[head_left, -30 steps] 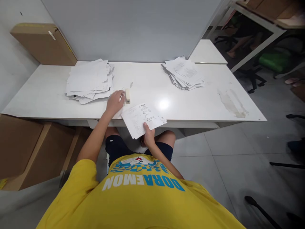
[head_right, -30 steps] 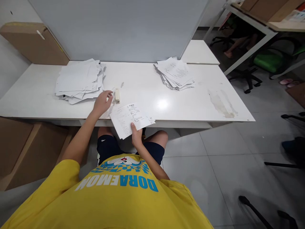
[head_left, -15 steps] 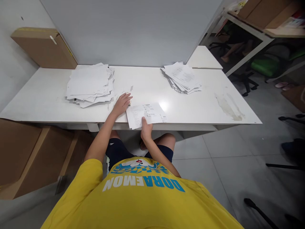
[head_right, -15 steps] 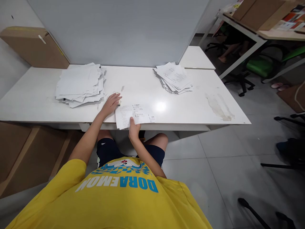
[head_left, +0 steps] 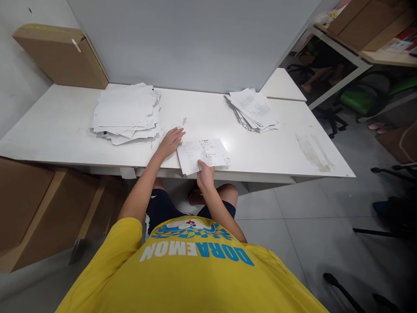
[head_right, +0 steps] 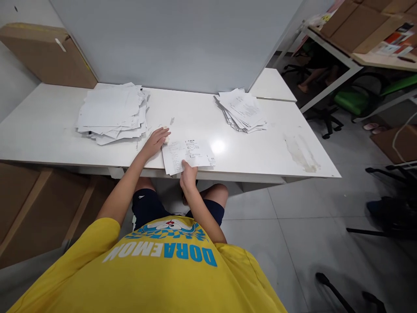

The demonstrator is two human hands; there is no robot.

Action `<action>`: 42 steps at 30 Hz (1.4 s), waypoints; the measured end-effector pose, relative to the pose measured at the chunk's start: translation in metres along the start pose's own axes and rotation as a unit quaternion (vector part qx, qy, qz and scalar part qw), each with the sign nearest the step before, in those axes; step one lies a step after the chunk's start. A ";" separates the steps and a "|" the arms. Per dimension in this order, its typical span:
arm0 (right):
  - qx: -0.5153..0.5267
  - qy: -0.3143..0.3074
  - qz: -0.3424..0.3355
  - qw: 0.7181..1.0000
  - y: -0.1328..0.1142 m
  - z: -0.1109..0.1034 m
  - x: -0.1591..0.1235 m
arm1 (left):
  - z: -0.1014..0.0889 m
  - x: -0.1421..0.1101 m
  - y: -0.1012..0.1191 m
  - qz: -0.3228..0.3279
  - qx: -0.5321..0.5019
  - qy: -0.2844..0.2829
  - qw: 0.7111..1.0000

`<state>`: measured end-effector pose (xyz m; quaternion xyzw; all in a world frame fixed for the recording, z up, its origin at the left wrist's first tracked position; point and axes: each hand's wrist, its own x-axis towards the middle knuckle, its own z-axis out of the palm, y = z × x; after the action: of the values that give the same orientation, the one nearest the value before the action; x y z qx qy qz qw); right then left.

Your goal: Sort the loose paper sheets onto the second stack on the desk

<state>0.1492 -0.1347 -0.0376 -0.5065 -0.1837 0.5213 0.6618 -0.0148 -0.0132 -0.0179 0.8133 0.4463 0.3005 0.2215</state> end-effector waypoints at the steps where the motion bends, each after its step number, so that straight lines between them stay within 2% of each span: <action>1: 0.005 0.022 0.012 1.000 0.001 0.002 0.001 | 0.000 0.000 0.000 -0.001 0.000 -0.001 1.000; 3: 0.012 0.045 0.027 0.999 0.000 0.006 0.003 | 0.001 -0.001 -0.001 -0.001 0.001 -0.003 1.000; 9: 0.023 0.037 0.044 0.998 -0.007 0.014 0.006 | 0.004 0.000 -0.001 -0.002 0.020 0.000 1.000; 17: 0.050 0.092 0.073 0.992 -0.017 0.025 0.005 | 0.006 -0.002 0.004 0.015 0.102 0.003 0.995; 22: 0.078 0.095 0.074 0.990 -0.023 0.025 0.001 | 0.006 -0.004 0.009 0.017 0.144 0.014 0.989; 32: 0.080 0.084 0.057 0.992 -0.022 0.020 -0.006 | 0.007 -0.001 0.000 0.042 0.107 0.036 0.993; 38: 0.048 0.065 0.019 0.997 -0.033 0.001 -0.013 | 0.007 -0.001 0.000 0.043 0.097 0.048 0.993; 40: 0.024 0.083 -0.002 0.996 -0.044 -0.014 -0.005 | 0.007 -0.002 -0.001 0.045 0.093 0.051 0.993; 42: -0.014 0.087 -0.035 0.996 -0.064 -0.032 0.015 | 0.007 -0.002 -0.001 0.048 0.093 0.053 0.993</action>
<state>0.2117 -0.1330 -0.0002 -0.5520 -0.1504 0.4496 0.6860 -0.0118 -0.0147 -0.0240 0.8336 0.4439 0.3111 0.1063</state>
